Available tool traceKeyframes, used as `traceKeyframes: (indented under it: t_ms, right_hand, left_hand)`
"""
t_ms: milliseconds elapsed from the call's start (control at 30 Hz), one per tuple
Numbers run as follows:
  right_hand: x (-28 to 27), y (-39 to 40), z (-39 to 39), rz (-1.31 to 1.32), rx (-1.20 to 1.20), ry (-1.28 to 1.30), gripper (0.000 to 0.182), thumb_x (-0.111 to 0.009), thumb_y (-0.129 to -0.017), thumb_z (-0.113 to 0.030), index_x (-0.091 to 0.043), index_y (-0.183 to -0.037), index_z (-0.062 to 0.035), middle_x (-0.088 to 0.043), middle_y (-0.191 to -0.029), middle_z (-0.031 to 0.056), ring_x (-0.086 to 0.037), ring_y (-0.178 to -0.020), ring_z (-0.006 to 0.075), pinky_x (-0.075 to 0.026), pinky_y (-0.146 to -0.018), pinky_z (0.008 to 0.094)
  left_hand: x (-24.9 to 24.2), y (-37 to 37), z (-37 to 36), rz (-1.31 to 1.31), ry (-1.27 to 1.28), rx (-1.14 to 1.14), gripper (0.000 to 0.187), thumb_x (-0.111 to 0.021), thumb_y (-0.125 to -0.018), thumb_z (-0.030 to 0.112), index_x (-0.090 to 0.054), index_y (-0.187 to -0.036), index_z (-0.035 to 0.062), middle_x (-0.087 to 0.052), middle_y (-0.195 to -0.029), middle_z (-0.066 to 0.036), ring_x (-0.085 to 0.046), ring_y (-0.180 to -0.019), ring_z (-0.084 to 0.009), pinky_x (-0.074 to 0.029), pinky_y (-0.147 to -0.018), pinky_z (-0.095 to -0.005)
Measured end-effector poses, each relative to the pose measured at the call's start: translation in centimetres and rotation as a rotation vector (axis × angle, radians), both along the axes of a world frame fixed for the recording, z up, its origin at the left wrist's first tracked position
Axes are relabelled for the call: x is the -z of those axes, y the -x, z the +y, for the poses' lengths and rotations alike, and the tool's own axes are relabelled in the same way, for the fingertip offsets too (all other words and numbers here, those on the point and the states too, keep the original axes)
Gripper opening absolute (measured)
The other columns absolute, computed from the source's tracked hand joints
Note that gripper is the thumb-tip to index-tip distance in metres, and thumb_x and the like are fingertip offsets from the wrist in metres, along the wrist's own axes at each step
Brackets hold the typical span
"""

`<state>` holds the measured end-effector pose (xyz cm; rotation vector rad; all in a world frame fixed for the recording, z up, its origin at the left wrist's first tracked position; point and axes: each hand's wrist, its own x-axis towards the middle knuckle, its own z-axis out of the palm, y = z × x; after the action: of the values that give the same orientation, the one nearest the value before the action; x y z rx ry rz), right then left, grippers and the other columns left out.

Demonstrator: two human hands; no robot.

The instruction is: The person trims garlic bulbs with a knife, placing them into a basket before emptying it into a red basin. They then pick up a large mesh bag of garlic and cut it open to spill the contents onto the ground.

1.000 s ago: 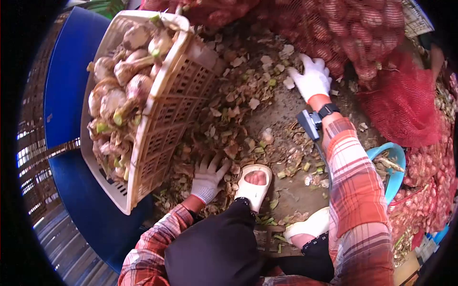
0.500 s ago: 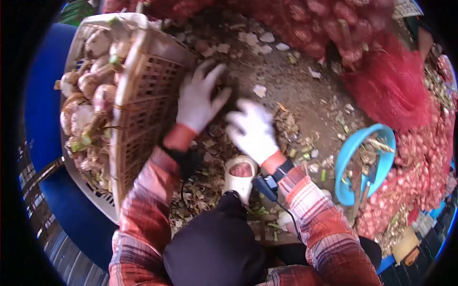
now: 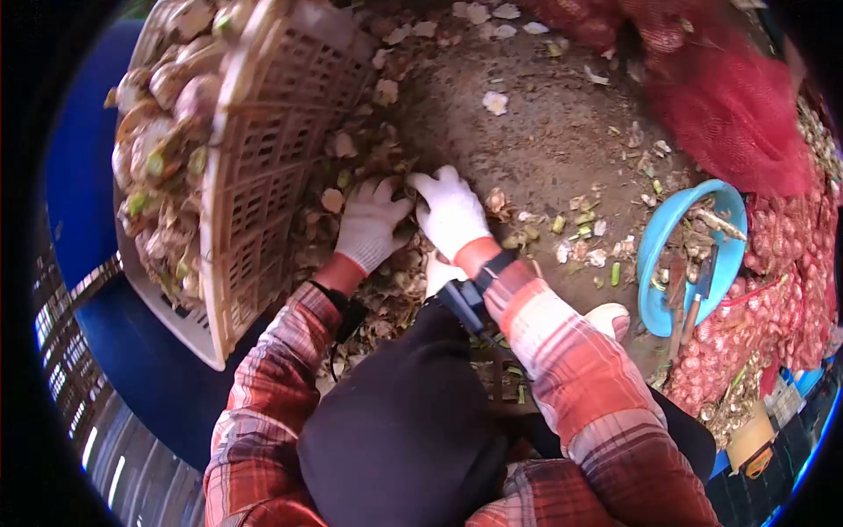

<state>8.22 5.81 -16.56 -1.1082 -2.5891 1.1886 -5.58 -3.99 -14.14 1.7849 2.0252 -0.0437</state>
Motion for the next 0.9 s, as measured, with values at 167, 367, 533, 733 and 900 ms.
traceKeyframes:
  t_ms: [167,367,533,733,900]
  right_hand:
    - [-4.6,-7.5,3.4,-0.121,0.197,-0.370,0.032,-0.068,-0.080,-0.023,-0.072,-0.110,-0.0125,-0.069,-0.106,0.0134,-0.064,-0.099,0.0339,-0.052,-0.086,0.0476]
    - [6.1,-22.1,3.6,-0.244,0.858,0.167,0.048,-0.074,-0.082,-0.041,-0.066,-0.115,-0.0077,-0.066,-0.111,0.0224,-0.064,-0.102,0.0368,-0.051,-0.087,0.0473]
    - [0.5,-10.5,2.1,-0.212,0.617,0.207,0.046,-0.071,-0.086,-0.038,-0.064,-0.118,-0.0071,-0.065,-0.115,0.0219,-0.064,-0.105,0.0371,-0.050,-0.093,0.0448]
    - [-4.6,-4.1,0.8,0.130,-0.216,0.373,0.032,-0.066,-0.089,-0.026,-0.067,-0.116,-0.0078,-0.064,-0.113,0.0169,-0.060,-0.113,0.0330,-0.047,-0.099,0.0392]
    - [-3.4,-8.5,4.2,-0.040,0.079,0.046,0.033,-0.067,-0.088,-0.029,-0.068,-0.114,-0.0084,-0.064,-0.112,0.0196,-0.062,-0.107,0.0354,-0.050,-0.094,0.0425]
  left_hand:
    - [-1.9,0.2,-6.8,-0.029,0.052,-0.100,0.048,-0.080,-0.065,0.029,-0.067,-0.109,0.0161,-0.058,-0.116,-0.012,-0.055,-0.108,-0.0356,-0.046,-0.089,-0.0474]
    - [-4.6,0.2,-12.1,-0.042,0.140,-0.148,0.043,-0.078,-0.068,0.031,-0.068,-0.108,0.0151,-0.058,-0.110,-0.013,-0.055,-0.106,-0.0370,-0.047,-0.087,-0.0480]
    - [-7.1,2.1,-18.2,-0.293,0.207,-0.412,0.047,-0.070,-0.081,0.044,-0.068,-0.120,0.0164,-0.059,-0.120,-0.015,-0.055,-0.114,-0.0377,-0.047,-0.094,-0.0478]
    - [-10.9,2.7,-11.4,-0.349,-0.210,-0.552,0.027,-0.067,-0.088,0.021,-0.068,-0.114,0.0124,-0.066,-0.108,-0.016,-0.062,-0.103,-0.0370,-0.050,-0.089,-0.0441]
    - [-5.6,2.3,-0.5,0.018,-0.174,-0.354,0.067,-0.073,-0.080,0.042,-0.050,-0.140,0.0228,-0.054,-0.133,-0.021,-0.053,-0.119,-0.0435,-0.046,-0.099,-0.0499]
